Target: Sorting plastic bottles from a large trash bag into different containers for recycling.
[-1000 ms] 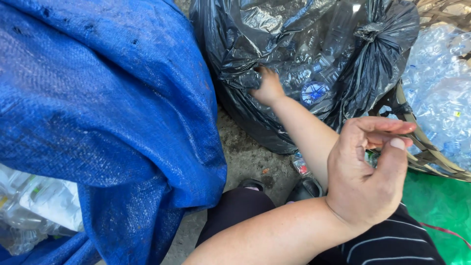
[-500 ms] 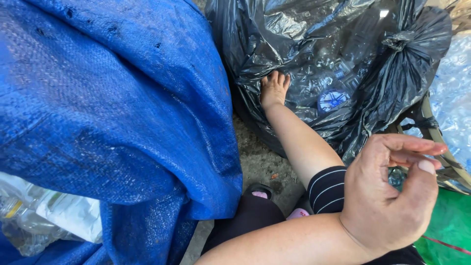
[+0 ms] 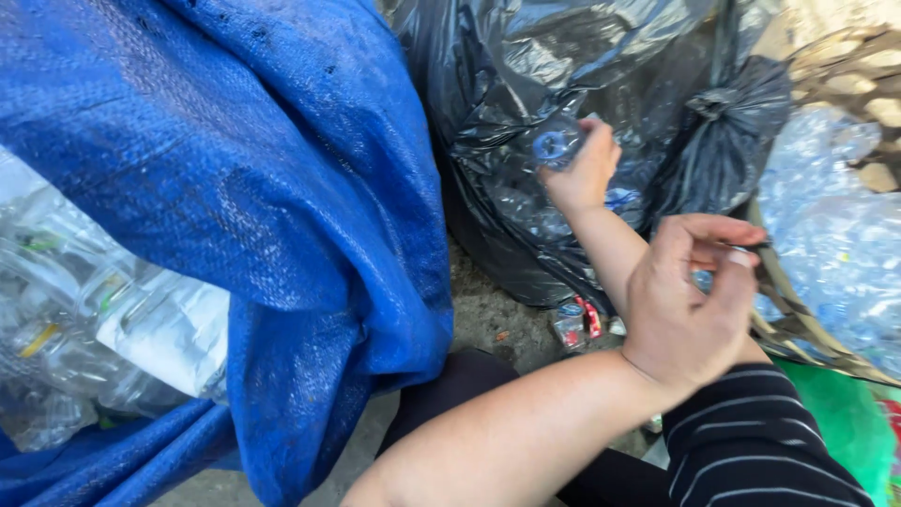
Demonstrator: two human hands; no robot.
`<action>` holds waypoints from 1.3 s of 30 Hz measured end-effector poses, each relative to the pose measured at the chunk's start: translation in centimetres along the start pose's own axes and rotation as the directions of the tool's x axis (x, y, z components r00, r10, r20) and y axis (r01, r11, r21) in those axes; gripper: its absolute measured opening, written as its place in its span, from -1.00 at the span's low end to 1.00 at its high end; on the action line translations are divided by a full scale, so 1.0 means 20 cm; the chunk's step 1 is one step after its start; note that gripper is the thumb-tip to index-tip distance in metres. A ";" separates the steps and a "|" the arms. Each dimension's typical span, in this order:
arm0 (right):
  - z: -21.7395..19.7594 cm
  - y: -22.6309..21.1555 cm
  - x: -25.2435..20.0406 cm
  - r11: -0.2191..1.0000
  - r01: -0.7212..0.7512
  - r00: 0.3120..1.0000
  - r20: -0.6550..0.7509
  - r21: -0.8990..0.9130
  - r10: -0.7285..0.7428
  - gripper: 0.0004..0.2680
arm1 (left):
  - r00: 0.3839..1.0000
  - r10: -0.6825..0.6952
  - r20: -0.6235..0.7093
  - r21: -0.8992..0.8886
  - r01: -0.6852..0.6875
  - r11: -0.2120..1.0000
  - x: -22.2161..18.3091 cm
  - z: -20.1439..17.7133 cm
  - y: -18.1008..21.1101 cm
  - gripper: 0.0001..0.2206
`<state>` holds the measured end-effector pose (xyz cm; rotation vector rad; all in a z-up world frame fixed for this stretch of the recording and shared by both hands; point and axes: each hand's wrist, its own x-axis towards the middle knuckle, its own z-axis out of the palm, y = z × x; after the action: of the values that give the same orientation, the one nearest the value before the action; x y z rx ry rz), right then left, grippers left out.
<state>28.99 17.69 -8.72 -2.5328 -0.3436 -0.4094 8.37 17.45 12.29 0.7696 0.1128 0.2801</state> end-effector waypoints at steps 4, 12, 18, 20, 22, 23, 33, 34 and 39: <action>-0.38 0.17 -0.04 0.840 -0.050 0.956 -0.218 0.540 0.198 -0.36 | 0.990 0.055 -0.130 -0.033 -0.059 0.998 0.02 0.03 -0.22 -0.80; -1.35 -0.08 -0.43 0.504 -0.030 0.873 -0.223 0.863 0.434 -0.55 | 0.734 -0.506 -0.453 -0.157 0.493 0.856 0.00 0.03 -0.48 -0.59; -2.00 0.23 -0.84 0.174 0.014 0.851 -0.103 0.985 0.514 -0.73 | 0.778 0.057 -0.625 0.200 0.089 0.976 0.15 -0.14 -0.59 -0.90; -2.16 0.41 -1.02 0.112 0.010 0.873 -0.063 0.994 0.484 -0.63 | 0.767 0.118 -0.631 0.215 0.027 0.976 0.16 -0.12 -0.50 -0.84; -2.25 0.46 -1.21 0.128 0.019 0.947 -0.059 0.992 0.316 -0.56 | 0.970 -0.108 -0.218 0.167 0.146 0.975 0.09 -0.06 -0.37 -0.71; -2.21 0.49 -1.32 0.121 0.023 0.945 -0.061 0.992 0.321 -0.56 | 0.971 -0.105 -0.215 0.177 0.145 0.974 -0.06 -0.06 -0.40 -0.71; -1.76 0.23 -1.89 0.395 -0.192 0.846 -0.052 0.899 0.531 -0.62 | 0.520 -0.698 0.492 0.574 0.410 0.709 -0.63 -0.04 -0.89 -0.18; -1.76 0.16 -1.92 0.453 -0.198 0.825 -0.102 0.869 0.556 -0.64 | 0.622 -0.710 0.331 0.596 0.446 0.668 -0.60 -0.04 -0.97 -0.12; -1.73 0.06 -2.14 0.447 -0.256 0.854 -0.016 0.857 0.520 -0.43 | 0.823 -0.544 -0.162 0.504 0.543 0.672 -0.51 -0.11 -0.91 0.17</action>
<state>-17.59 -9.22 3.20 -1.4755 0.1695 -0.2997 2.02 3.51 -1.96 1.2507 0.4282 -0.3532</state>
